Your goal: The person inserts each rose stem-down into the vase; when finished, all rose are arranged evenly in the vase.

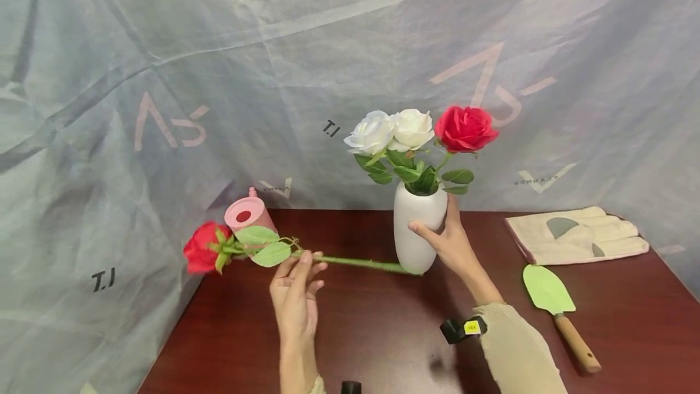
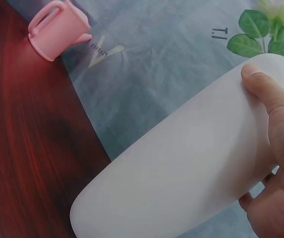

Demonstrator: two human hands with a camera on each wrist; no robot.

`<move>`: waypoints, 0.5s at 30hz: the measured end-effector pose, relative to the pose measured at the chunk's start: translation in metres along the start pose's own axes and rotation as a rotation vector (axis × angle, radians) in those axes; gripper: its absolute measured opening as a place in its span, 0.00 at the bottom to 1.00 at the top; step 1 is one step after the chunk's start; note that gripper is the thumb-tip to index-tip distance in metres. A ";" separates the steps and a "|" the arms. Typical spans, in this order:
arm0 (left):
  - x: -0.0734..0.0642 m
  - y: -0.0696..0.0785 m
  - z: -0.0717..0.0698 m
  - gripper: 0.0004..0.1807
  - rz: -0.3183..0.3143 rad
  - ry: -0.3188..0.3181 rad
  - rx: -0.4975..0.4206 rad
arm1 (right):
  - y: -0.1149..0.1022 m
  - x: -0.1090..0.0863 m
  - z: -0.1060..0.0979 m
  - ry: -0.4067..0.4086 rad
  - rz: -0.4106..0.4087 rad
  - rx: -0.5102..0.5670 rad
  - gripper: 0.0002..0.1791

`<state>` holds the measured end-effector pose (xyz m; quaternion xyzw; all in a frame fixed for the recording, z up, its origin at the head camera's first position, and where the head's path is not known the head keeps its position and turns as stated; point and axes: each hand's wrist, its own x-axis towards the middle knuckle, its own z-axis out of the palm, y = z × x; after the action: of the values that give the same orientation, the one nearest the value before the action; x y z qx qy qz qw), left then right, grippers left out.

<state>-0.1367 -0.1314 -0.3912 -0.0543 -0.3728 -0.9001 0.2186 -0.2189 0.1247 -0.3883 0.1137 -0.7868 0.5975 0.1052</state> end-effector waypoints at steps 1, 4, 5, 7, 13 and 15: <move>0.001 -0.002 0.008 0.07 0.026 0.009 0.013 | 0.005 0.001 0.000 0.001 0.002 -0.004 0.49; 0.007 -0.006 0.030 0.04 0.118 0.075 0.113 | 0.018 0.003 0.000 0.001 0.014 -0.014 0.50; 0.009 -0.007 0.037 0.05 0.145 0.096 0.153 | 0.023 0.004 0.000 0.005 0.020 -0.010 0.50; 0.015 -0.009 0.048 0.10 0.188 0.122 0.231 | 0.027 0.004 0.000 0.007 0.017 -0.002 0.50; 0.029 -0.016 0.068 0.14 0.277 0.081 0.456 | 0.028 0.005 0.001 0.016 -0.002 0.008 0.50; 0.033 -0.017 0.071 0.14 0.304 0.053 0.521 | 0.027 0.006 0.001 0.015 -0.004 0.002 0.51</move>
<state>-0.1787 -0.0829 -0.3430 -0.0278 -0.5729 -0.7324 0.3670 -0.2324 0.1302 -0.4116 0.1108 -0.7851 0.5990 0.1123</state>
